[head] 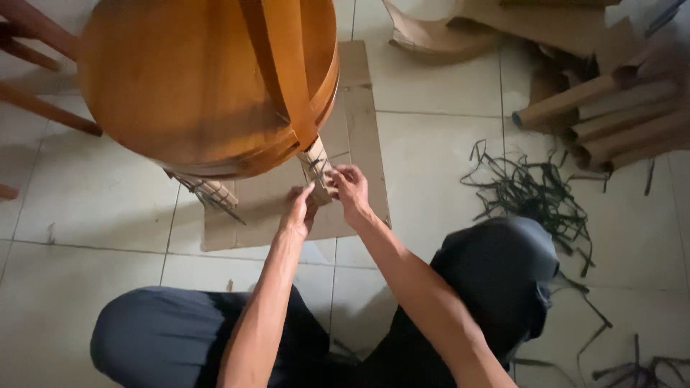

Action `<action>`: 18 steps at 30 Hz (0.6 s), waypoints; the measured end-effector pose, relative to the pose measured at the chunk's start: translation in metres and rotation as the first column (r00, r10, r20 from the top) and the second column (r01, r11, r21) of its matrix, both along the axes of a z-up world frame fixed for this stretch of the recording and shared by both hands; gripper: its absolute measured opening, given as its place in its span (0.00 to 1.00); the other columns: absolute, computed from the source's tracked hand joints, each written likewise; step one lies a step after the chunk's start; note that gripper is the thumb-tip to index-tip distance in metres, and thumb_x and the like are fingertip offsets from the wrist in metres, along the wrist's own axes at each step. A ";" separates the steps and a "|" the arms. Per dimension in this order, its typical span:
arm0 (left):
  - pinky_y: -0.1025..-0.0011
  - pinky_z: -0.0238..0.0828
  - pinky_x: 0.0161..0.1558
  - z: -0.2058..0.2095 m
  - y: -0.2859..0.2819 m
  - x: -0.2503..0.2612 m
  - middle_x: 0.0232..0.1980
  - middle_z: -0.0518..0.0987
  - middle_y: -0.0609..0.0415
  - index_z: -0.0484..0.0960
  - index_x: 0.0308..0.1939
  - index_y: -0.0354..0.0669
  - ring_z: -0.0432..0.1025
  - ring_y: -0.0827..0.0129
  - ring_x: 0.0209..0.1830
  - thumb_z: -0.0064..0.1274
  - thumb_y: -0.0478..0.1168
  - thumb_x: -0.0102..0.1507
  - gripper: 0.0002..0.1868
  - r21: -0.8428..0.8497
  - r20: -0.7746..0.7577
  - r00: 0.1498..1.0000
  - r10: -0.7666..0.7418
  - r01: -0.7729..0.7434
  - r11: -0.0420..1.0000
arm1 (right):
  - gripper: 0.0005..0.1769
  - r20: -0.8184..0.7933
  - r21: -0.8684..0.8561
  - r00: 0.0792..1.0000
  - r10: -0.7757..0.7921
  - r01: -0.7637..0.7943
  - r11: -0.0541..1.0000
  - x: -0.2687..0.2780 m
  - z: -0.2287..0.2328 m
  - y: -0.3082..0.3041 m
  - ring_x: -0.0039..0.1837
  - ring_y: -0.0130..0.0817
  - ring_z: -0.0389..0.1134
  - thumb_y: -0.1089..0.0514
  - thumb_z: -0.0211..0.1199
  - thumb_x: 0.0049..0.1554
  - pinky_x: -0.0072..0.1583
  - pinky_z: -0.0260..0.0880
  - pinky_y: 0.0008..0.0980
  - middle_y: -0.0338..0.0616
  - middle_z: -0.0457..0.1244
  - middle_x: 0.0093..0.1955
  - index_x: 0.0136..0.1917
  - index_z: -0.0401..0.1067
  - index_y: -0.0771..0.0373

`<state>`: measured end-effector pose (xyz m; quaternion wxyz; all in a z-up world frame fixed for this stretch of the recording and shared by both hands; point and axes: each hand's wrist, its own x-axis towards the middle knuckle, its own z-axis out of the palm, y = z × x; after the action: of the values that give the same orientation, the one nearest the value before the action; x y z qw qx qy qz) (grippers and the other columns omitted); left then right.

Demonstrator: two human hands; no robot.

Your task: Wrapping the legs of a wooden stool with protective cardboard and securing them with plastic ties.

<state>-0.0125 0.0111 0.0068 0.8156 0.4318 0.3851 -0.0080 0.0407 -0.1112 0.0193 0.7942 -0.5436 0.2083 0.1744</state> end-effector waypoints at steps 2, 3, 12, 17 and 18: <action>0.74 0.66 0.32 0.016 -0.004 0.005 0.34 0.79 0.62 0.74 0.35 0.57 0.72 0.76 0.27 0.69 0.48 0.59 0.15 0.122 -0.025 1.000 0.006 -0.003 0.992 | 0.22 0.023 0.020 1.000 -0.019 0.019 1.000 0.005 -0.008 0.001 0.44 0.36 0.73 0.57 0.76 0.53 0.42 0.74 0.33 0.48 0.71 0.49 0.57 0.70 0.60; 0.74 0.66 0.32 0.017 -0.007 0.007 0.34 0.79 0.62 0.74 0.35 0.57 0.72 0.76 0.27 0.69 0.48 0.59 0.15 0.126 -0.019 1.000 0.004 -0.002 0.992 | 0.22 0.029 0.024 0.999 -0.021 0.021 1.000 0.004 -0.006 0.005 0.44 0.36 0.73 0.57 0.76 0.53 0.42 0.74 0.33 0.48 0.71 0.49 0.57 0.70 0.60; 0.60 0.72 0.61 0.011 -0.010 -0.012 0.54 0.81 0.48 0.77 0.61 0.43 0.77 0.61 0.52 0.55 0.42 0.71 0.16 0.007 0.160 0.987 0.013 -0.014 1.000 | 0.08 0.349 -0.303 0.914 0.205 -0.097 0.948 -0.033 0.020 0.006 0.44 0.40 0.75 0.55 0.63 0.61 0.45 0.74 0.37 0.52 0.72 0.46 0.50 0.79 0.59; 0.79 0.69 0.34 0.024 -0.015 -0.009 0.30 0.77 0.66 0.85 0.45 0.56 0.69 0.81 0.26 0.57 0.45 0.68 0.04 0.074 0.161 0.986 -0.042 0.030 0.997 | 0.11 0.335 -0.359 0.891 0.307 -0.181 0.916 -0.034 0.029 -0.005 0.42 0.39 0.74 0.54 0.61 0.61 0.42 0.75 0.37 0.50 0.72 0.47 0.54 0.81 0.53; 0.79 0.69 0.34 0.028 -0.017 -0.011 0.30 0.77 0.66 0.85 0.45 0.56 0.69 0.81 0.26 0.57 0.45 0.68 0.04 0.076 0.158 0.986 -0.048 0.037 0.996 | 0.11 0.332 -0.357 0.894 0.301 -0.176 0.917 -0.035 0.027 -0.003 0.42 0.39 0.74 0.54 0.61 0.61 0.42 0.75 0.37 0.50 0.72 0.47 0.54 0.81 0.53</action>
<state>-0.0239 -0.0056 0.0347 0.8271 0.4687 0.3093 0.0233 0.0060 -0.1142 0.0462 0.6935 -0.7091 0.0062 0.1273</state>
